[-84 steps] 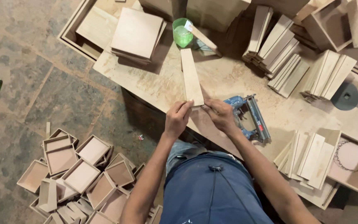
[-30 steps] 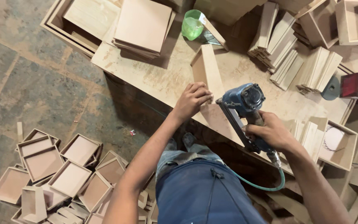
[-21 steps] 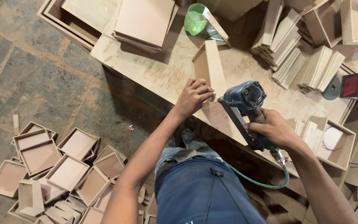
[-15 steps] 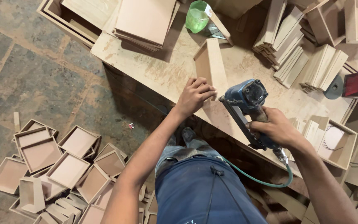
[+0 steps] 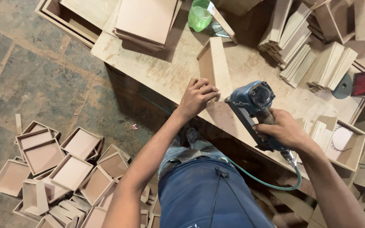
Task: The person assembles small wooden boxes by applying glue to wooden pieces and joining them together. They use a nail gun to secure the joints and place the completed boxes on the floor.
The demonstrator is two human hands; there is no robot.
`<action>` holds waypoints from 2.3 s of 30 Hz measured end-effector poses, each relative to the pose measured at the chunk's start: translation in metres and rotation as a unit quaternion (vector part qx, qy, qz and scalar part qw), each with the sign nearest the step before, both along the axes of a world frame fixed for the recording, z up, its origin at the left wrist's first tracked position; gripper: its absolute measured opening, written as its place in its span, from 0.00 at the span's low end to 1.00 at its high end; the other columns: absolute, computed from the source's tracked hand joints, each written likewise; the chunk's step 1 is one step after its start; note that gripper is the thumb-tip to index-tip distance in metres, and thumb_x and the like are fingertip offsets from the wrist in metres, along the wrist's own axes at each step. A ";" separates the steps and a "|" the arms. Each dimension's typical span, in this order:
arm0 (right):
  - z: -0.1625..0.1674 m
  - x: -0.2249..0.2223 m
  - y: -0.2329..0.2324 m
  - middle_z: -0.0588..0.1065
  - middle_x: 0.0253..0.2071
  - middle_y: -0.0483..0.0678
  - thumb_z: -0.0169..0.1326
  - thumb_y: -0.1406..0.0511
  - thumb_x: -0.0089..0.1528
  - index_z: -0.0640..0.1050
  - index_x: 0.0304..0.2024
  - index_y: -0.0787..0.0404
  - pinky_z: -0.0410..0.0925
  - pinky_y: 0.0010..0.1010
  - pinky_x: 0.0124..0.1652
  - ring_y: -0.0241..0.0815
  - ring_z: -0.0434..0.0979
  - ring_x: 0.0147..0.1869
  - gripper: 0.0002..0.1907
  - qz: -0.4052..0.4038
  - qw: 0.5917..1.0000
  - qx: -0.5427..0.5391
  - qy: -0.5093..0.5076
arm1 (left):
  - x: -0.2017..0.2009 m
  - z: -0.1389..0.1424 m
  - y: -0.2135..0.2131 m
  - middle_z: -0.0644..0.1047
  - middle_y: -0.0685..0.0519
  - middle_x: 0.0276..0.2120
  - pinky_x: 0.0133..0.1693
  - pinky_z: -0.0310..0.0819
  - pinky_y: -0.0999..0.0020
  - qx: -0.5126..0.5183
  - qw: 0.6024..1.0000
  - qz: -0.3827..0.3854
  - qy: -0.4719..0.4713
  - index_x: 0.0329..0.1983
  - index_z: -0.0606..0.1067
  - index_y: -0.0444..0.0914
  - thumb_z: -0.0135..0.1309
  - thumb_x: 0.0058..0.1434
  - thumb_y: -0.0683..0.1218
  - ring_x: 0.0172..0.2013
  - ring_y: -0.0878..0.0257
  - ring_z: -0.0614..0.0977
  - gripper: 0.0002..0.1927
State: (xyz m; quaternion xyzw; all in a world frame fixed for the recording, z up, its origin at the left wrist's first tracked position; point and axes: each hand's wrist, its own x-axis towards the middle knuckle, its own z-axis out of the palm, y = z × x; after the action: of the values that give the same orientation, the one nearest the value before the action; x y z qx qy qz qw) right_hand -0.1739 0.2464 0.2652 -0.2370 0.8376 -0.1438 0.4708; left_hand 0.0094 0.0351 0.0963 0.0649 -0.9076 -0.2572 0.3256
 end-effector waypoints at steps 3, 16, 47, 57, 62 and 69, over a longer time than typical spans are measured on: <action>0.003 -0.004 0.001 0.81 0.27 0.52 0.62 0.64 0.55 0.78 0.37 0.68 0.72 0.33 0.33 0.41 0.79 0.30 0.13 0.019 1.000 -0.014 -0.001 | 0.000 0.001 0.000 0.82 0.62 0.45 0.53 0.67 0.62 0.004 1.000 0.002 0.005 0.43 0.84 0.43 0.61 0.54 0.41 0.51 0.60 0.76 0.13; 0.002 -0.015 0.009 0.80 0.27 0.53 0.63 0.66 0.55 0.78 0.36 0.68 0.72 0.34 0.32 0.41 0.78 0.29 0.12 -0.004 1.000 -0.023 -0.001 | -0.002 0.003 0.001 0.82 0.63 0.45 0.52 0.67 0.63 0.018 1.000 0.007 -0.003 0.41 0.84 0.44 0.62 0.53 0.41 0.49 0.61 0.77 0.12; -0.169 -0.067 0.016 0.69 0.70 0.56 0.49 0.49 0.67 0.63 0.75 0.54 0.70 0.38 0.62 0.52 0.74 0.67 0.36 -0.204 0.920 -0.331 -0.048 | 0.006 0.024 0.013 0.73 0.43 0.58 0.56 0.76 0.61 0.634 0.749 0.149 0.119 0.74 0.60 0.29 0.53 0.44 0.37 0.55 0.55 0.79 0.47; -0.094 -0.095 -0.015 0.55 0.79 0.51 0.43 0.63 0.69 0.51 0.80 0.58 0.60 0.36 0.73 0.44 0.62 0.77 0.36 -0.139 0.790 -0.573 -0.171 | -0.034 0.039 0.068 0.71 0.46 0.64 0.64 0.69 0.64 0.642 0.749 0.026 0.161 0.79 0.57 0.35 0.47 0.45 0.37 0.60 0.59 0.77 0.51; -0.117 -0.104 0.001 0.63 0.74 0.53 0.42 0.59 0.74 0.59 0.77 0.64 0.61 0.33 0.71 0.43 0.65 0.75 0.31 -0.201 0.778 -0.576 -0.150 | -0.047 0.048 0.060 0.75 0.47 0.59 0.55 0.74 0.64 0.630 0.772 0.060 0.062 0.77 0.61 0.39 0.54 0.46 0.40 0.51 0.61 0.78 0.48; -0.065 -0.142 -0.004 0.74 0.60 0.56 0.58 0.57 0.58 0.63 0.71 0.52 0.72 0.39 0.54 0.51 0.76 0.60 0.39 0.042 0.936 -0.346 0.038 | -0.065 0.059 -0.013 0.75 0.51 0.65 0.62 0.71 0.66 0.450 0.881 -0.103 -0.103 0.73 0.67 0.41 0.57 0.41 0.43 0.58 0.62 0.77 0.48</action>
State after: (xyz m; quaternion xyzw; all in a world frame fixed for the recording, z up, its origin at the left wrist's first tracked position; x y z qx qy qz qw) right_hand -0.3157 0.2420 0.1999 -0.4257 0.7426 -0.3956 0.3328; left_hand -0.0558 0.0225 0.1551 0.1367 -0.7242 -0.6617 0.1383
